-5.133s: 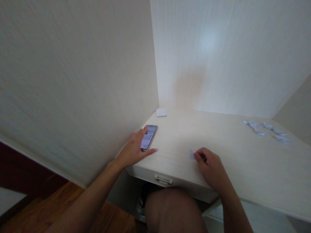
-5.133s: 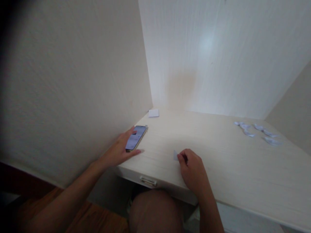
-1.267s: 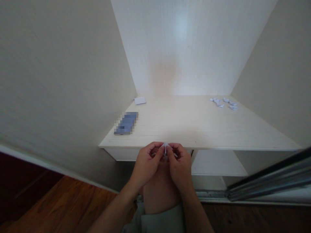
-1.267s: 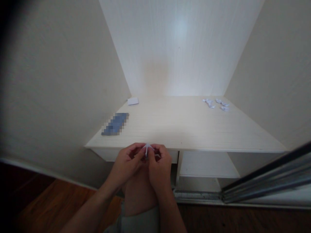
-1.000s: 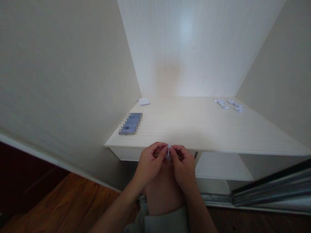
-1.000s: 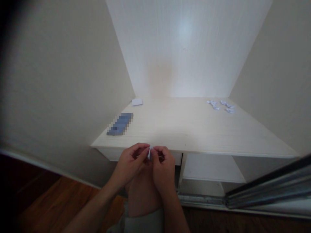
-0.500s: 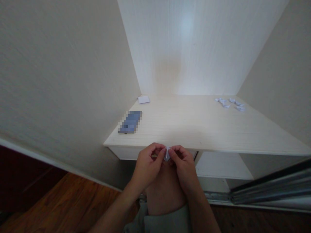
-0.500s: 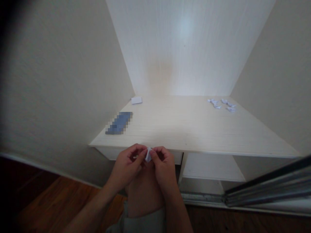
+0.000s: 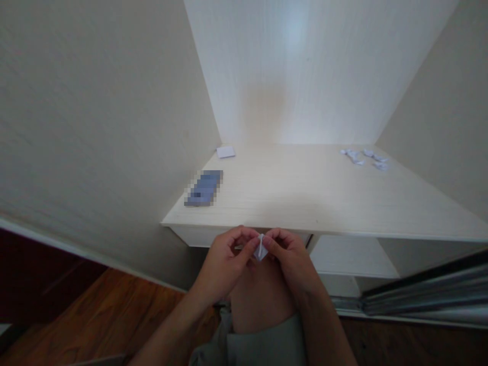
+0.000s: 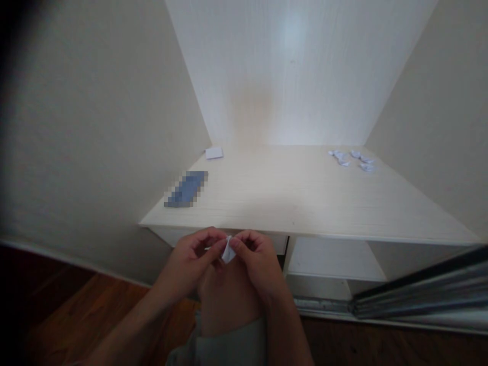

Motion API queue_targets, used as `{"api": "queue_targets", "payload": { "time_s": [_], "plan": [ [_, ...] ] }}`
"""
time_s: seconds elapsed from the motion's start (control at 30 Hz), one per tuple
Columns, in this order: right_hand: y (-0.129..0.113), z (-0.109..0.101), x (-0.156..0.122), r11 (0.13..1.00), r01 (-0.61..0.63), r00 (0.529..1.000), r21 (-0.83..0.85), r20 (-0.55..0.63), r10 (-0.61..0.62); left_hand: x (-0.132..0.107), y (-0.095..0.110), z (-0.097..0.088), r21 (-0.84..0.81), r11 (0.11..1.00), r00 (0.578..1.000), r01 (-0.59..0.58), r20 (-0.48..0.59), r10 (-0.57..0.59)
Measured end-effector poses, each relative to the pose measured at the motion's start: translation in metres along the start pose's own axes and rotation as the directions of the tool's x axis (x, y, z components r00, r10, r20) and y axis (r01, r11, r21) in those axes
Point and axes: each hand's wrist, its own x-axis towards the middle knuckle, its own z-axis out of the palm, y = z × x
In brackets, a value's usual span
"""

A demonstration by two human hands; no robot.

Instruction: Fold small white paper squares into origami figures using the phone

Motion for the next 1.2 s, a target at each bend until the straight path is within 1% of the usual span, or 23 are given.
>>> {"api": "queue_targets", "payload": {
  "time_s": [0.1, 0.27, 0.4, 0.47, 0.6, 0.67, 0.8, 0.97, 1.1, 1.2],
  "plan": [
    [0.0, -0.002, -0.001, 0.999, -0.008, 0.999, -0.036, 0.034, 0.009, -0.002, 0.003, -0.005, -0.088, 0.993, 0.994, 0.079, 0.08, -0.072],
    [0.0, -0.005, 0.001, 0.995, 0.015, 0.997, -0.097, 0.08, -0.008, -0.003, 0.003, -0.011, -0.267, 0.939, 0.961, 0.218, 0.226, -0.159],
    [-0.003, -0.003, -0.001, 0.992, 0.021, 0.997, -0.126, 0.082, -0.011, -0.003, -0.001, -0.013, -0.38, 0.876, 0.939, 0.298, 0.279, -0.199],
    [-0.005, -0.002, -0.002, 0.983, 0.013, 0.998, -0.182, 0.069, 0.0, -0.003, -0.003, -0.013, -0.404, 0.858, 0.934, 0.317, 0.29, -0.209],
    [-0.009, 0.0, -0.004, 0.965, 0.001, 0.996, -0.262, 0.082, 0.021, 0.0, -0.005, -0.014, -0.371, 0.886, 0.944, 0.279, 0.275, -0.182],
    [-0.011, 0.001, -0.004, 0.955, -0.014, 0.996, -0.296, 0.079, 0.039, 0.002, -0.006, -0.017, -0.341, 0.903, 0.942, 0.26, 0.293, -0.161],
    [-0.013, 0.001, -0.005, 0.939, -0.025, 0.993, -0.342, 0.103, 0.064, 0.004, -0.005, -0.026, -0.286, 0.921, 0.923, 0.265, 0.353, -0.156],
    [-0.012, 0.0, -0.004, 0.904, -0.001, 0.99, -0.429, 0.124, 0.06, 0.006, -0.004, -0.037, -0.148, 0.966, 0.905, 0.211, 0.404, -0.136],
    [-0.012, 0.001, -0.001, 0.889, 0.022, 0.986, -0.458, 0.158, 0.057, 0.006, -0.003, -0.041, -0.143, 0.962, 0.882, 0.232, 0.449, -0.146],
    [-0.013, 0.005, 0.001, 0.886, 0.019, 0.989, -0.463, 0.141, 0.052, 0.006, -0.004, -0.042, -0.155, 0.955, 0.881, 0.253, 0.445, -0.161]
  ]
}}
